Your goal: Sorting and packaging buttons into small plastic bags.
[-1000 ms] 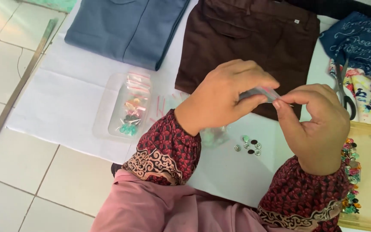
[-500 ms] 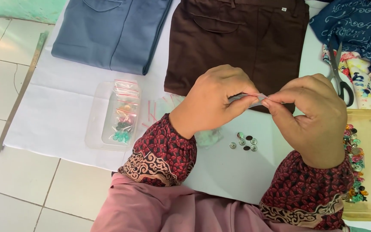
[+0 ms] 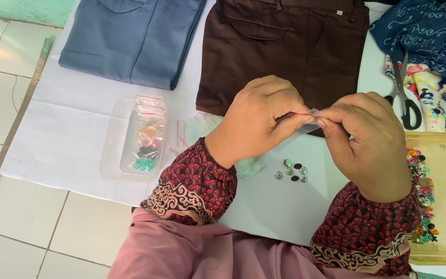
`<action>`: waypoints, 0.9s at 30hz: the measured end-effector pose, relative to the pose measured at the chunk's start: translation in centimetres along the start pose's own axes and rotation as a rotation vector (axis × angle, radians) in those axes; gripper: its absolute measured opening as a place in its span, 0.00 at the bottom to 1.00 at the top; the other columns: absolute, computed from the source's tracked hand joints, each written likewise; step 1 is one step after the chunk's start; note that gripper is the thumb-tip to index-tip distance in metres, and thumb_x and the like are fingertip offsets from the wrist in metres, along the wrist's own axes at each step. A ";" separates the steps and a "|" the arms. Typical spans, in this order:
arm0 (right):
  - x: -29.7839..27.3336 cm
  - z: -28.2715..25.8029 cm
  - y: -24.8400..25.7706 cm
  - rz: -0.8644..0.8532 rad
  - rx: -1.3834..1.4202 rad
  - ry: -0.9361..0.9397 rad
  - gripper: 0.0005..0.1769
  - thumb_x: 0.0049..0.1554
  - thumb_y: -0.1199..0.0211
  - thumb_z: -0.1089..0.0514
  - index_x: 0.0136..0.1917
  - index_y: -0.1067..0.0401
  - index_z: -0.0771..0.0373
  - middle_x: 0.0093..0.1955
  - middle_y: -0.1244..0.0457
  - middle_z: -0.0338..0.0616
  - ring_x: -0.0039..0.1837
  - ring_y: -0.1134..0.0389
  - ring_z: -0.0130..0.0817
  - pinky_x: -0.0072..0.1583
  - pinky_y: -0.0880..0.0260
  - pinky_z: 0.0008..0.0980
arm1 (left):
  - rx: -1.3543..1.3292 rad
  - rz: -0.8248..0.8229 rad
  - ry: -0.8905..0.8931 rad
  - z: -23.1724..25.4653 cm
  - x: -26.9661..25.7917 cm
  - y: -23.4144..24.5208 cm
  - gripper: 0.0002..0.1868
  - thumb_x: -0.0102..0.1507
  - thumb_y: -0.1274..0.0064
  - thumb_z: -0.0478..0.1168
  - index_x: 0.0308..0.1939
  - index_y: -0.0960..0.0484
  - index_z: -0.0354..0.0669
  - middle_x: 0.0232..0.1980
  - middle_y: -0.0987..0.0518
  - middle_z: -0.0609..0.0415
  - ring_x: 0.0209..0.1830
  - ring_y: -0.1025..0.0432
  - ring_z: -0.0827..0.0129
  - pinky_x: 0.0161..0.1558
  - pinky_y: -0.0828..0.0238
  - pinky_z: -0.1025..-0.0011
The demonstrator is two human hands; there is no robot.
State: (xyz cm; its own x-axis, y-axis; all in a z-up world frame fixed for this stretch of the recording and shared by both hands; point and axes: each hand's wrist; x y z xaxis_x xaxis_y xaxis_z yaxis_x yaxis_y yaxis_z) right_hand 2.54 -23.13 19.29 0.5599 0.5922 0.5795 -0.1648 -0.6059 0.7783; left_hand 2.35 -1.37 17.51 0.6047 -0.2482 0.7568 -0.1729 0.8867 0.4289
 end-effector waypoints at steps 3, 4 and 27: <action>-0.2 -0.2 -0.2 0.085 -0.044 -0.026 0.03 0.67 0.32 0.69 0.53 0.19 0.72 0.45 0.32 0.53 0.47 0.34 0.46 0.52 0.34 0.42 | -0.005 0.013 -0.005 0.2 0.1 0.2 0.11 0.69 0.47 0.43 0.33 0.24 0.45 0.32 0.26 0.60 0.32 0.32 0.64 0.43 0.33 0.65; -0.4 -0.4 -0.2 0.084 -0.044 -0.027 0.03 0.67 0.32 0.69 0.53 0.19 0.72 0.45 0.32 0.53 0.47 0.34 0.46 0.52 0.34 0.42 | -0.006 0.012 -0.004 0.2 0.1 0.1 0.11 0.69 0.47 0.43 0.33 0.24 0.45 0.32 0.26 0.60 0.32 0.32 0.64 0.43 0.33 0.65; -0.3 0.3 0.1 0.177 -0.018 0.174 0.05 0.67 0.33 0.69 0.49 0.22 0.74 0.46 0.35 0.55 0.47 0.37 0.55 0.60 0.27 0.55 | -0.417 -0.086 -0.004 -0.6 -1.0 -0.2 0.13 0.79 0.58 0.36 0.65 0.24 0.55 0.50 0.21 0.55 0.51 0.23 0.66 0.59 0.19 0.69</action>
State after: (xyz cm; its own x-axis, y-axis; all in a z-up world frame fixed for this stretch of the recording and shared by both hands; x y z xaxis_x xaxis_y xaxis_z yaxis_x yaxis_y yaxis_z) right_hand 2.64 -23.52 19.12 0.3734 0.5611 0.7388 -0.2631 -0.6996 0.6643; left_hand 2.23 -1.09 16.34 0.6002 -0.3290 0.7290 0.2080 0.9443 0.2549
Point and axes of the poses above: each hand's wrist, its own x-axis towards the middle knuckle, its own y-axis out of the back of the hand, z = x × y
